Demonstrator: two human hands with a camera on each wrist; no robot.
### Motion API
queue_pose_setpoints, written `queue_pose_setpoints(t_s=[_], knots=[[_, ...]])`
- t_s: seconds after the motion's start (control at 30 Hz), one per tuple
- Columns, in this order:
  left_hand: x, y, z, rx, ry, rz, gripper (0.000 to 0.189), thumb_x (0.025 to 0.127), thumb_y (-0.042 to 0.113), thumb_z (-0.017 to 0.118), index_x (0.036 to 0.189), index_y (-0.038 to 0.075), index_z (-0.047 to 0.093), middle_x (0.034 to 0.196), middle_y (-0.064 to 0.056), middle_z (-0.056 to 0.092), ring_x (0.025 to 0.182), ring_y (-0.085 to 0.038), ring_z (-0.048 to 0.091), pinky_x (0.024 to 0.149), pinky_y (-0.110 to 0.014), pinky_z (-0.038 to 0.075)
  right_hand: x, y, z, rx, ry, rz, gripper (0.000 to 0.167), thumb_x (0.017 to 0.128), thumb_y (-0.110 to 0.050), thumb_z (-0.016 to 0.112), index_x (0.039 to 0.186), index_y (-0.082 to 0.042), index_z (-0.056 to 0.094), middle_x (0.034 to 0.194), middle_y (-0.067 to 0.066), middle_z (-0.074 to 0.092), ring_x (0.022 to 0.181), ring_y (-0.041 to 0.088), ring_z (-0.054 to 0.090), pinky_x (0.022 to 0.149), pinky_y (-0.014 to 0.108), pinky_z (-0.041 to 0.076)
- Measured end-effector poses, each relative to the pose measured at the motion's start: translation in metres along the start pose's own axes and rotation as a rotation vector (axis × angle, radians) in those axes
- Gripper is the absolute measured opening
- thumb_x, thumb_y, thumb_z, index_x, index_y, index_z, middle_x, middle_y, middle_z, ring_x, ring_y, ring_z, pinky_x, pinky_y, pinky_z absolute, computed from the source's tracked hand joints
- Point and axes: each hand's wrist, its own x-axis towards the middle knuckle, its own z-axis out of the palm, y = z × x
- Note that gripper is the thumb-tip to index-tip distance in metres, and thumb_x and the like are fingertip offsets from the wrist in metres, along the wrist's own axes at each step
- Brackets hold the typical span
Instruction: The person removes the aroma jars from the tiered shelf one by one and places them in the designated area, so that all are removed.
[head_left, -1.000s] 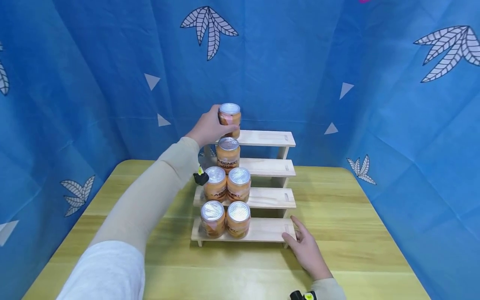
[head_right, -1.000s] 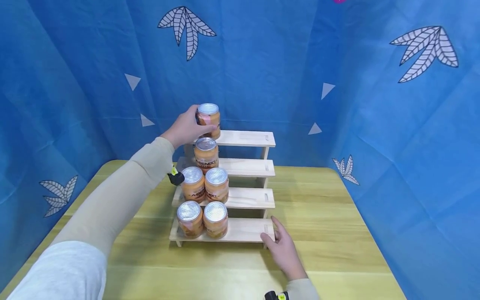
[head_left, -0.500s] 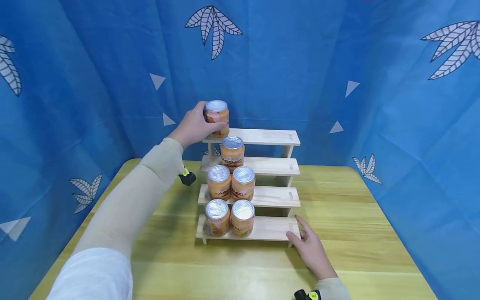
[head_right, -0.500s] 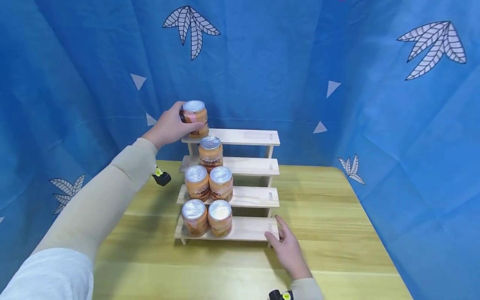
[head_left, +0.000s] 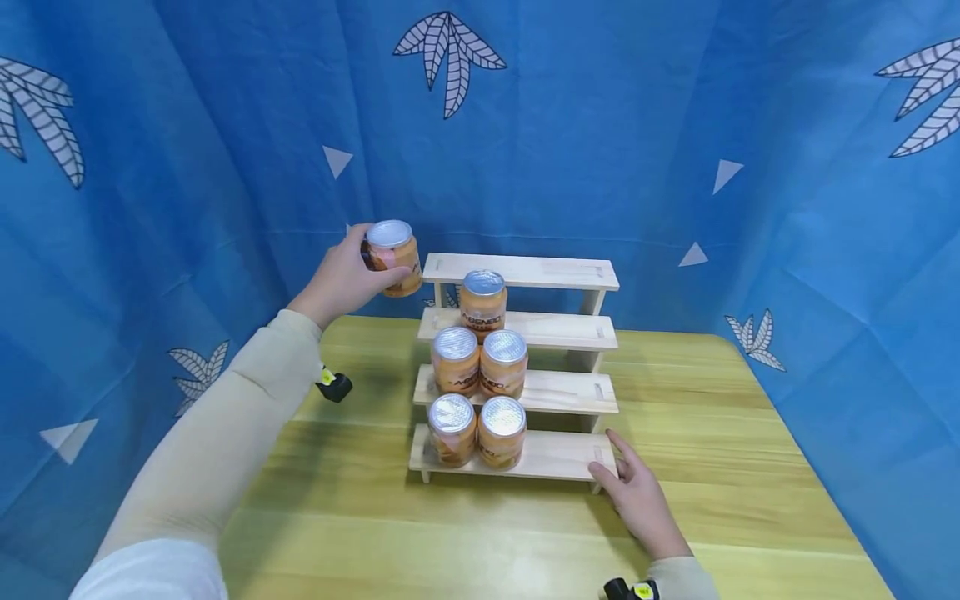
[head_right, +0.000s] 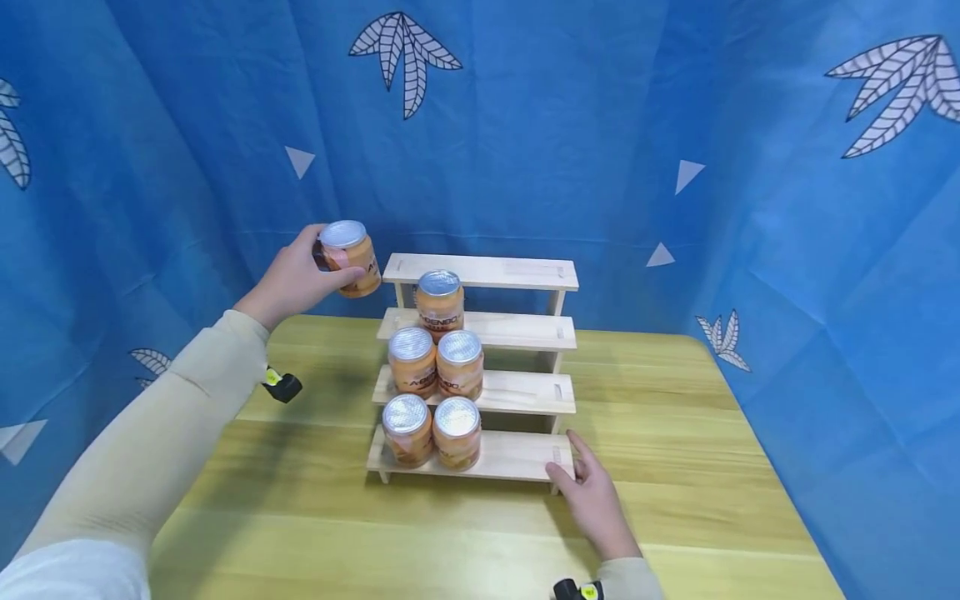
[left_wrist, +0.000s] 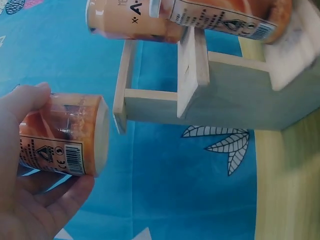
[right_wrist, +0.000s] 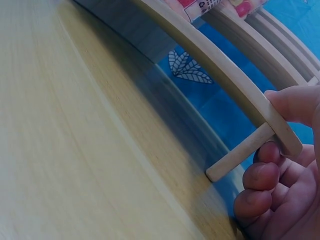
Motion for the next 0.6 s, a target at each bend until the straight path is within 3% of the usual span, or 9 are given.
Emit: queue_pose_setpoints(t_s=[0.3, 0.6], knots=[[-0.031, -0.013, -0.011, 0.039, -0.001, 0.000, 0.100, 0.085, 0.060, 0.073, 0.155, 0.005, 0.027, 0.140, -0.016, 0.052, 0.119, -0.031, 0.055, 0.096, -0.052, 0.050, 0.000, 0.000, -0.001, 0.006, 0.001, -0.002, 0.080, 0.095, -0.034, 0.071, 0.160, -0.013, 0.028, 0.068, -0.001, 0.049, 0.047, 0.008, 0.038, 0.043, 0.022, 0.035], [-0.059, -0.039, -0.007, 0.030, -0.037, -0.051, 0.101, 0.084, 0.062, 0.073, 0.154, 0.006, 0.026, 0.139, -0.015, 0.052, 0.121, -0.032, 0.054, 0.096, -0.053, 0.050, -0.001, -0.001, 0.000, 0.029, -0.019, 0.008, 0.080, 0.096, -0.032, 0.070, 0.160, -0.012, 0.026, 0.068, -0.002, 0.048, 0.049, 0.009, 0.040, 0.045, 0.023, 0.036]])
